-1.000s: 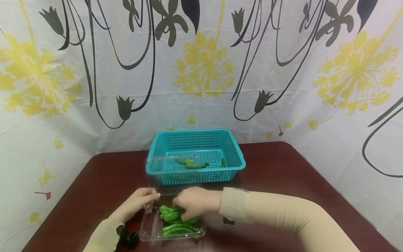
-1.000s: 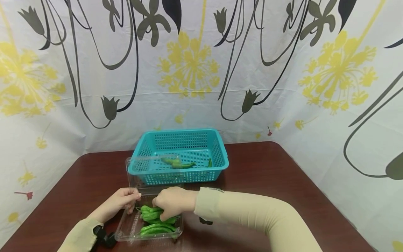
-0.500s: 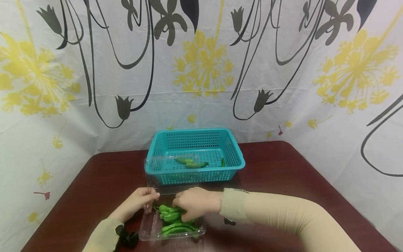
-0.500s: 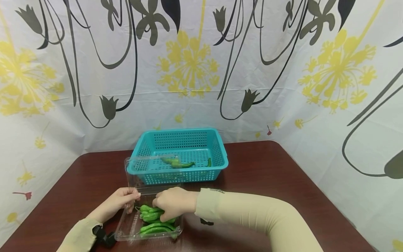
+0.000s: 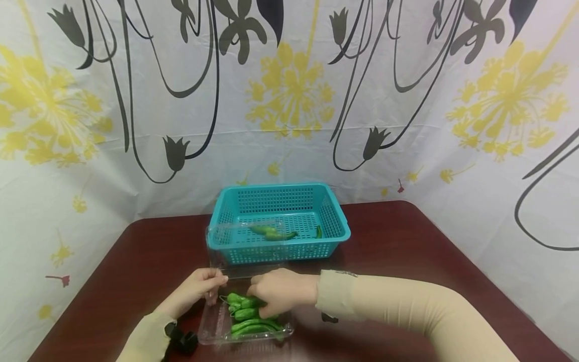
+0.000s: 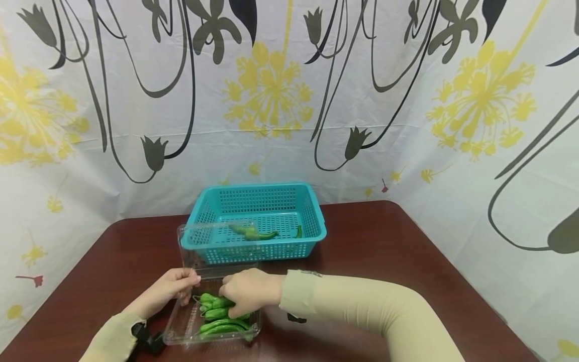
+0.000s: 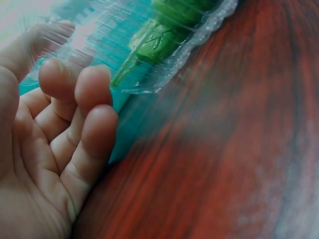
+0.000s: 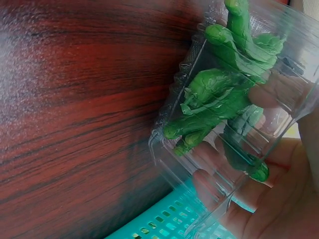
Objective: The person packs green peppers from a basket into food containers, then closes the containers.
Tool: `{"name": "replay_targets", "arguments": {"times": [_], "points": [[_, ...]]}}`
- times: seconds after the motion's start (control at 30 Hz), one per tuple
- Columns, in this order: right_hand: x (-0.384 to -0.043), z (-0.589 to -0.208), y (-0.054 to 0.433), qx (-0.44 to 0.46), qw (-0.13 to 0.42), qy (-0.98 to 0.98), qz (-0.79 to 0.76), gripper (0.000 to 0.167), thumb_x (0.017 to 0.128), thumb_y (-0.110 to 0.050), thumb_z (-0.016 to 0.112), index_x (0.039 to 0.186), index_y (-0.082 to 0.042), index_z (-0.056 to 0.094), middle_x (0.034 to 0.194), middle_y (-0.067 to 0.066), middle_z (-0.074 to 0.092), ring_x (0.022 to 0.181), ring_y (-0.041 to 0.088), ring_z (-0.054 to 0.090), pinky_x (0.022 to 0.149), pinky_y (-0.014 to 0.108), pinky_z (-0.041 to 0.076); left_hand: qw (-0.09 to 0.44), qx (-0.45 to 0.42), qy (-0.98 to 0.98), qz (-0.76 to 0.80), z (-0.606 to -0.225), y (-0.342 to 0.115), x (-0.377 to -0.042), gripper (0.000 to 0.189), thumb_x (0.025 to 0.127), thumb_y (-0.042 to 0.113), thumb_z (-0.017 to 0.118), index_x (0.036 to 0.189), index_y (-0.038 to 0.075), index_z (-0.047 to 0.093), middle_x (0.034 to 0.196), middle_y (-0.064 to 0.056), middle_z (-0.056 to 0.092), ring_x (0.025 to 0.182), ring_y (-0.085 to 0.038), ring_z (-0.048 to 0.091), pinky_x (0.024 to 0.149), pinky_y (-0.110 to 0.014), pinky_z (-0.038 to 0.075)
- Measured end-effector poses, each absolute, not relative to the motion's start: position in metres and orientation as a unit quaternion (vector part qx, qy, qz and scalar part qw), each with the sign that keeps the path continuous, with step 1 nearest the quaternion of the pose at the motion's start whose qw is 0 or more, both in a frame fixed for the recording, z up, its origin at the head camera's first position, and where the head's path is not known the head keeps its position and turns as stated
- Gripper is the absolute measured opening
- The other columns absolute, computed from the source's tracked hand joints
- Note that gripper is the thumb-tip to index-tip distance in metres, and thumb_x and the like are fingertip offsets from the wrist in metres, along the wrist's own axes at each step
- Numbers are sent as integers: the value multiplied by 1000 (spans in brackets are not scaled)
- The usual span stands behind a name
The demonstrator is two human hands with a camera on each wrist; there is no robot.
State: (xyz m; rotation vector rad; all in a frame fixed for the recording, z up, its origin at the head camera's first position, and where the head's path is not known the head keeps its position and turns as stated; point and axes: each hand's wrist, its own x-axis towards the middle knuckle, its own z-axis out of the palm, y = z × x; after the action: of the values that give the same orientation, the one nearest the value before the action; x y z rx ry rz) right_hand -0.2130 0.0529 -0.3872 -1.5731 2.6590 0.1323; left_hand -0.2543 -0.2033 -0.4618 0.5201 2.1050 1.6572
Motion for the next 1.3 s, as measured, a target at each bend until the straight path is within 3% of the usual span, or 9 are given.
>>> {"name": "replay_targets", "arguments": {"times": [0.3, 0.5, 0.6, 0.77, 0.97, 1.3], "points": [[-215, -386, 55, -511, 31, 858, 23, 32, 80, -26, 71, 111, -17, 69, 89, -11, 55, 64, -1, 47, 51, 16, 39, 210, 178, 755, 594, -463, -204, -255, 27, 98, 27, 59, 84, 5, 59, 60, 1, 50, 55, -16, 53, 56, -33, 49], [-218, -369, 67, -540, -84, 837, -33, 22, 85, -26, 67, 104, -15, 71, 95, -8, 62, 73, -2, 53, 60, 10, 42, 209, 184, 756, 593, -465, -203, -254, 28, 98, 28, 60, 83, 4, 58, 59, 1, 50, 54, -15, 54, 55, -33, 50], [-221, -355, 79, -549, -140, 821, -70, 10, 86, -23, 65, 92, -17, 71, 86, -9, 63, 69, -2, 53, 59, 10, 41, 209, 181, 755, 595, -465, -203, -254, 28, 97, 29, 60, 83, 5, 58, 59, 1, 50, 54, -15, 53, 56, -33, 50], [-235, -328, 107, -526, -146, 829, -124, 12, 87, -16, 60, 79, -20, 67, 73, -12, 58, 62, -3, 49, 59, 15, 42, 212, 179, 752, 598, -464, -204, -255, 28, 97, 30, 60, 83, 5, 58, 60, 0, 48, 54, -16, 50, 56, -34, 48], [-272, -292, 137, -437, -66, 887, -135, 16, 92, -16, 60, 81, -18, 71, 73, -11, 62, 59, 1, 52, 61, 25, 46, 211, 177, 753, 598, -463, -207, -254, 30, 97, 30, 60, 82, 4, 56, 61, 0, 47, 55, -16, 48, 57, -34, 48], [-337, -275, 153, -250, 191, 948, -57, 23, 97, -29, 60, 104, -10, 72, 88, 1, 67, 71, 16, 65, 71, 36, 54, 205, 187, 752, 598, -464, -205, -256, 31, 97, 28, 60, 79, 4, 54, 58, 1, 45, 54, -16, 51, 56, -34, 49]]}}
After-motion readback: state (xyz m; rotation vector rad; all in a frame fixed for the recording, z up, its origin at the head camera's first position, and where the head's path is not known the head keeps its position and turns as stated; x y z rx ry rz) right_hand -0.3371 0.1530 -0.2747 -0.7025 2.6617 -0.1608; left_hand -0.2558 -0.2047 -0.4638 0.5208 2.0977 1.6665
